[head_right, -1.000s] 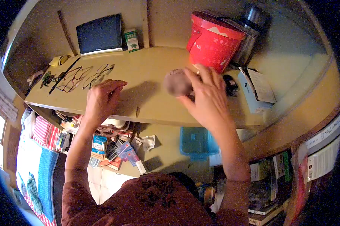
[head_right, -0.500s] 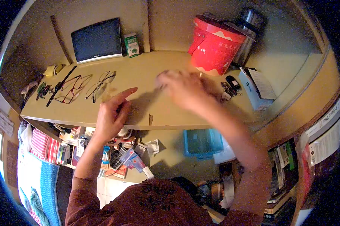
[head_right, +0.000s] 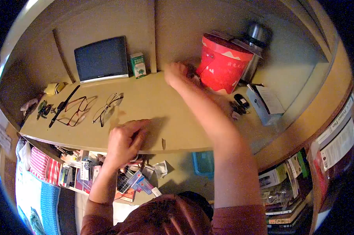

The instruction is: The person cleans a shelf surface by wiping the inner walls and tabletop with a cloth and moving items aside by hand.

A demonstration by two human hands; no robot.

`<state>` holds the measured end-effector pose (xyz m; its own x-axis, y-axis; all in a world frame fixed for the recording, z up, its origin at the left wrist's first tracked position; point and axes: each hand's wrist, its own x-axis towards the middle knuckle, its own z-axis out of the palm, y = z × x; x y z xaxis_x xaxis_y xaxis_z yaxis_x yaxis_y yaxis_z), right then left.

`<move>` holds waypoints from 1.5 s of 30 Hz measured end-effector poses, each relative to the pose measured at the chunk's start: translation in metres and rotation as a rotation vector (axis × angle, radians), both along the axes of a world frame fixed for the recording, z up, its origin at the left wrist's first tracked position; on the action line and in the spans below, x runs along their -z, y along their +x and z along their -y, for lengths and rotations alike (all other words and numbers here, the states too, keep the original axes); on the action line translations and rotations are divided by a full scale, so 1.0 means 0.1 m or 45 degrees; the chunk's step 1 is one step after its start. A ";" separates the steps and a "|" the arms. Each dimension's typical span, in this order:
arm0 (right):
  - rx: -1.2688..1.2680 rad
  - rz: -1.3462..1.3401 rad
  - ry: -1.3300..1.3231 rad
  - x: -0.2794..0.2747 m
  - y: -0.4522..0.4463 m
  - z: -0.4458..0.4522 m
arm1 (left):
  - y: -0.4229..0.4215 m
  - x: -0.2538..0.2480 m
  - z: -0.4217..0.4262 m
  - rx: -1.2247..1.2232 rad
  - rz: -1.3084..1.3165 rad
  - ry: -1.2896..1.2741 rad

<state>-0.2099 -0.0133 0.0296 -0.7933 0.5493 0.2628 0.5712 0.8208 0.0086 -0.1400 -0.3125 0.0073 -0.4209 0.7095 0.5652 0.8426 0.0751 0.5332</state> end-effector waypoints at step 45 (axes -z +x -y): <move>-0.612 -1.414 0.691 -1.19 -0.08 -0.33 | 0.02 -0.03 -0.01 -0.066 -0.092 -0.157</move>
<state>-0.2182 0.0197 0.1483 -0.0999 -0.1038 0.9896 0.1435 0.9826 0.1175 -0.1377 -0.3111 0.0100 -0.4200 0.7539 0.5053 0.8717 0.1803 0.4556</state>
